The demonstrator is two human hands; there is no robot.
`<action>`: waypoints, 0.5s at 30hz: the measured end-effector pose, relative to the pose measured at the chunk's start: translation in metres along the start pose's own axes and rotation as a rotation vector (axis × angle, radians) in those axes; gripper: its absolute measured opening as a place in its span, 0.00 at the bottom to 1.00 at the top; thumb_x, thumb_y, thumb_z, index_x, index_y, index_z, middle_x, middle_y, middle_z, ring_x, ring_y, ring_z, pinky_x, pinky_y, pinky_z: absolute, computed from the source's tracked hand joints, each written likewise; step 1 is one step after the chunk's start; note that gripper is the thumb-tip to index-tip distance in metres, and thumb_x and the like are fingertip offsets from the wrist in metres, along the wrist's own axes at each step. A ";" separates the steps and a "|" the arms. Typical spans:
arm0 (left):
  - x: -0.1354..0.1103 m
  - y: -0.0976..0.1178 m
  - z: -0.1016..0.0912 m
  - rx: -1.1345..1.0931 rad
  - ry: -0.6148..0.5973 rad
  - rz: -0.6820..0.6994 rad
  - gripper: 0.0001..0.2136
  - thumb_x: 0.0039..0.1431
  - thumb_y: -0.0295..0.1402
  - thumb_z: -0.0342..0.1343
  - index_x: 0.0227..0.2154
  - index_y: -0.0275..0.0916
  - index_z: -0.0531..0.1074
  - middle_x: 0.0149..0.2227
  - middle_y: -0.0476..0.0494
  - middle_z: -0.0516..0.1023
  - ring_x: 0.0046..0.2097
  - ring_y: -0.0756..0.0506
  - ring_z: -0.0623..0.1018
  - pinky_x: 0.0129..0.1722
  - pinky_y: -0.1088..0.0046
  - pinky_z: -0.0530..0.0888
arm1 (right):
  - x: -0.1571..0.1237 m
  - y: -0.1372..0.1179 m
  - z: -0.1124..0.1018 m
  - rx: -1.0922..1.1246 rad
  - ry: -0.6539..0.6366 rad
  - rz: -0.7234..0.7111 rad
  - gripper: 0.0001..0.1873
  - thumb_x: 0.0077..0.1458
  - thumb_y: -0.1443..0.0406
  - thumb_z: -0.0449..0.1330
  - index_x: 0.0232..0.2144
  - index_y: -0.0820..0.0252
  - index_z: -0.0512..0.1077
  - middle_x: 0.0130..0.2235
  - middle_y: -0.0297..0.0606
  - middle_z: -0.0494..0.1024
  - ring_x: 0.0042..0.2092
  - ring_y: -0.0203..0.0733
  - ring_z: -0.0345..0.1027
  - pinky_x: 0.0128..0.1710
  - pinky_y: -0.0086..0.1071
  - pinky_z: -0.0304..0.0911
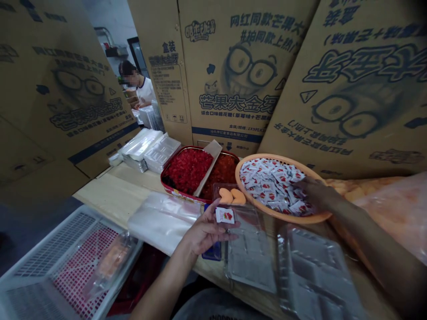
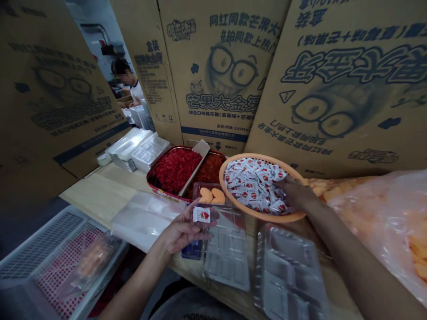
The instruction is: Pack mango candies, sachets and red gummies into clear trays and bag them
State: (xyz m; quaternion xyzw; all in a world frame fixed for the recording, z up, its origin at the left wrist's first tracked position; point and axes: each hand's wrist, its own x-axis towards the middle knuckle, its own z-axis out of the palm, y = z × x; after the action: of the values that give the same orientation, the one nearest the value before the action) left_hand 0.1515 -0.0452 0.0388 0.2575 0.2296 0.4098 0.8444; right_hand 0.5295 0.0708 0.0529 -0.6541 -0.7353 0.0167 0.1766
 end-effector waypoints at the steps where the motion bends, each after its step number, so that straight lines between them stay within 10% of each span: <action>1: 0.000 0.000 -0.001 -0.003 0.004 0.004 0.42 0.41 0.16 0.58 0.59 0.50 0.53 0.45 0.43 0.75 0.51 0.35 0.74 0.48 0.53 0.70 | 0.000 0.006 0.000 -0.028 -0.026 -0.050 0.07 0.46 0.61 0.58 0.24 0.56 0.74 0.31 0.48 0.73 0.36 0.58 0.66 0.31 0.47 0.60; 8: -0.004 0.009 -0.008 -0.014 0.038 0.052 0.43 0.40 0.14 0.57 0.59 0.53 0.54 0.48 0.44 0.74 0.49 0.37 0.76 0.48 0.52 0.69 | -0.006 -0.044 -0.029 -0.011 0.124 -0.136 0.26 0.56 0.48 0.43 0.21 0.55 0.70 0.30 0.48 0.73 0.34 0.56 0.65 0.32 0.48 0.58; 15: -0.015 0.021 -0.012 -0.018 0.047 0.099 0.43 0.41 0.14 0.56 0.60 0.51 0.53 0.49 0.43 0.74 0.52 0.35 0.74 0.48 0.52 0.69 | -0.013 -0.199 -0.028 0.540 -0.339 -0.438 0.18 0.57 0.55 0.51 0.27 0.58 0.74 0.31 0.40 0.75 0.36 0.43 0.66 0.38 0.36 0.60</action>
State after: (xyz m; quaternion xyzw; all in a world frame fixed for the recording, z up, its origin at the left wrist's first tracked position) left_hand 0.1239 -0.0430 0.0449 0.2513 0.2328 0.4592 0.8196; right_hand 0.3478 0.0235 0.1265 -0.3996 -0.8455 0.2795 0.2175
